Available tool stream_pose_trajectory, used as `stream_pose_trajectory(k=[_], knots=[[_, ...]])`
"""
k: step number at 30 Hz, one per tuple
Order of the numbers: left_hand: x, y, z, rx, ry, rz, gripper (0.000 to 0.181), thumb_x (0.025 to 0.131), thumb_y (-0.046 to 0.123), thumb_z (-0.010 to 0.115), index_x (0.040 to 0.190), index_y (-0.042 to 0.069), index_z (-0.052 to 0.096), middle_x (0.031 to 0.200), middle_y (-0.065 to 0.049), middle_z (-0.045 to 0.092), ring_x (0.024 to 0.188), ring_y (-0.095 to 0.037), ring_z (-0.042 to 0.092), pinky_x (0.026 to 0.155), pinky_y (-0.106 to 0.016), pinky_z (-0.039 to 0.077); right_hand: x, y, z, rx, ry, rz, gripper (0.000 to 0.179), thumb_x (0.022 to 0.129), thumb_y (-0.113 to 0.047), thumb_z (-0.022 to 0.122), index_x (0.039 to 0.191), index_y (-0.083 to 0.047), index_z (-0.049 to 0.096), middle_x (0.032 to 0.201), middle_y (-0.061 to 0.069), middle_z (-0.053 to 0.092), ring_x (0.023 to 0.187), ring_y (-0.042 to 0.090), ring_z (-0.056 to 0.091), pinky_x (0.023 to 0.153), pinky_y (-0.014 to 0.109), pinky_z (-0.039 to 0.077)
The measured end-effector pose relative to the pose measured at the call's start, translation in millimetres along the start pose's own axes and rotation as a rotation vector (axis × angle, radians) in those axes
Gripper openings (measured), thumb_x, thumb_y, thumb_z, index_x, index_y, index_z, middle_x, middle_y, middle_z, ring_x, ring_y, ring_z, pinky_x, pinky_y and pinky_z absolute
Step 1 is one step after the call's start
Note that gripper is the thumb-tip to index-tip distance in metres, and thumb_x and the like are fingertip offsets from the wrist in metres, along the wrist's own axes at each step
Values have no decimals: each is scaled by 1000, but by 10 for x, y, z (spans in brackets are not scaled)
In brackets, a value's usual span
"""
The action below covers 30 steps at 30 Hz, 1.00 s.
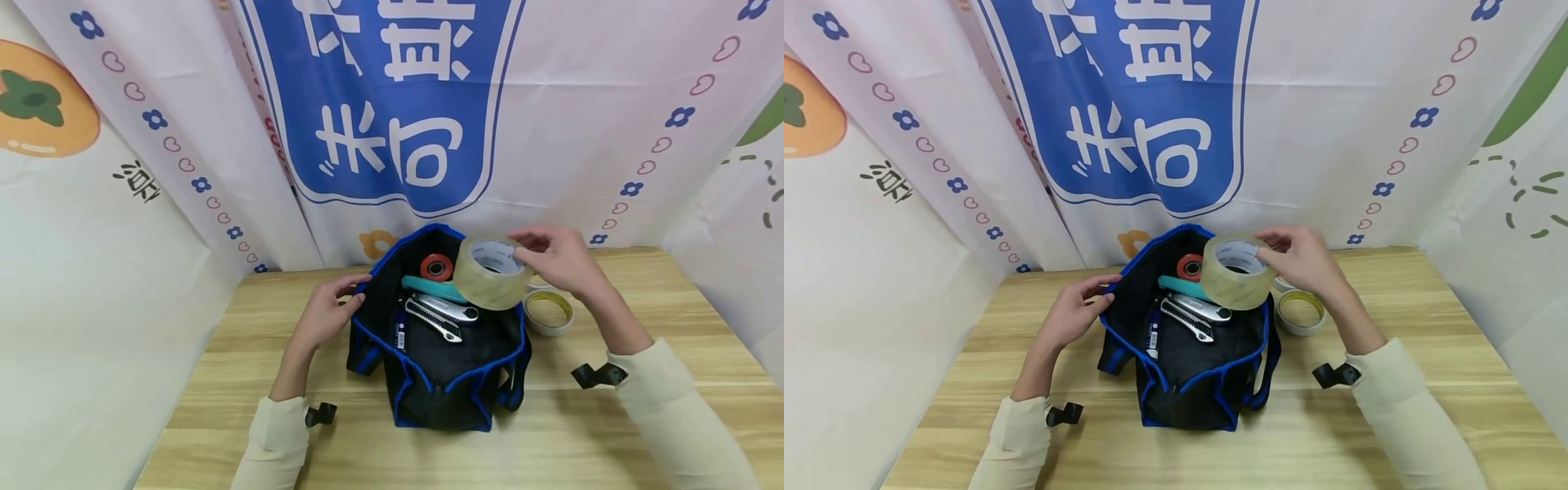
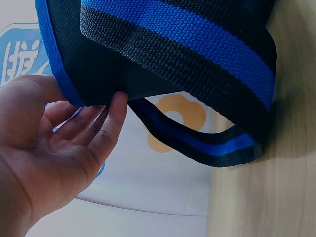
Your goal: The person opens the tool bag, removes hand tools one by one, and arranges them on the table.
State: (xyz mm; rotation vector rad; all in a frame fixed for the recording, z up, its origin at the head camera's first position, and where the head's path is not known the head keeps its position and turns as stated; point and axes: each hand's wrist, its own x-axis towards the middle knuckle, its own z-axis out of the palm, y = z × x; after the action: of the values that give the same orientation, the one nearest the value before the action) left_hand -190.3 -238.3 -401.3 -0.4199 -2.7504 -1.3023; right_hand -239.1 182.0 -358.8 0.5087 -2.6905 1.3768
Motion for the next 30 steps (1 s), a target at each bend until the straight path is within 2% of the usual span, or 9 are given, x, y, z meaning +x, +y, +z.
stream_pose_trajectory(k=[6, 12, 14, 19, 21, 24, 30], knots=[[12, -5, 2, -4, -1, 6, 38, 105, 7, 65, 143, 9, 68, 149, -14, 67, 129, -40, 69, 111, -61, 53, -32, 171, -162, 21, 68, 44, 34, 102, -18, 68, 132, -2, 74, 119, 24, 77, 85, 4, 66, 66, 19, 56], [-2, -4, -1, -1, -1, 1, 38, 105, 7, 65, 143, 8, 68, 148, -15, 67, 128, -40, 69, 107, -62, 56, -97, 380, -334, 15, 131, 97, 36, 103, -18, 67, 133, 0, 73, 118, 23, 75, 82, 3, 65, 62, 22, 59], [-5, -4, -6, 2, -3, -1, 39, 105, 8, 64, 144, 9, 68, 149, -15, 67, 128, -40, 69, 105, -62, 56, -120, 465, -389, 11, 146, 134, 37, 103, -18, 66, 135, 0, 71, 114, 16, 74, 82, 2, 65, 62, 24, 60], [-4, 7, -13, -2, -3, -13, 38, 106, 9, 64, 144, 10, 68, 149, -14, 66, 129, -40, 69, 106, -62, 56, -167, 696, -502, 11, 193, 191, 39, 103, -17, 66, 138, 2, 69, 96, -19, 66, 80, -1, 63, 63, 24, 61], [-5, 12, -15, -6, -3, -16, 38, 106, 10, 65, 143, 10, 68, 149, -13, 67, 129, -40, 69, 107, -62, 56, -184, 796, -537, 9, 211, 204, 40, 104, -18, 67, 138, 3, 68, 90, -28, 61, 79, -4, 62, 62, 23, 62], [-3, 1, -14, -7, -3, -12, 37, 106, 9, 65, 143, 10, 69, 148, -13, 67, 129, -39, 69, 107, -62, 56, -205, 938, -582, -4, 234, 230, 43, 104, -21, 66, 139, 4, 67, 87, -33, 58, 78, -7, 61, 60, 23, 61], [-5, -21, -9, -1, -3, -6, 37, 106, 9, 65, 143, 10, 69, 149, -13, 67, 129, -39, 69, 106, -61, 57, -240, 1146, -670, -67, 274, 293, 47, 103, -24, 64, 140, 4, 67, 85, -34, 55, 73, -13, 58, 59, 22, 61]])
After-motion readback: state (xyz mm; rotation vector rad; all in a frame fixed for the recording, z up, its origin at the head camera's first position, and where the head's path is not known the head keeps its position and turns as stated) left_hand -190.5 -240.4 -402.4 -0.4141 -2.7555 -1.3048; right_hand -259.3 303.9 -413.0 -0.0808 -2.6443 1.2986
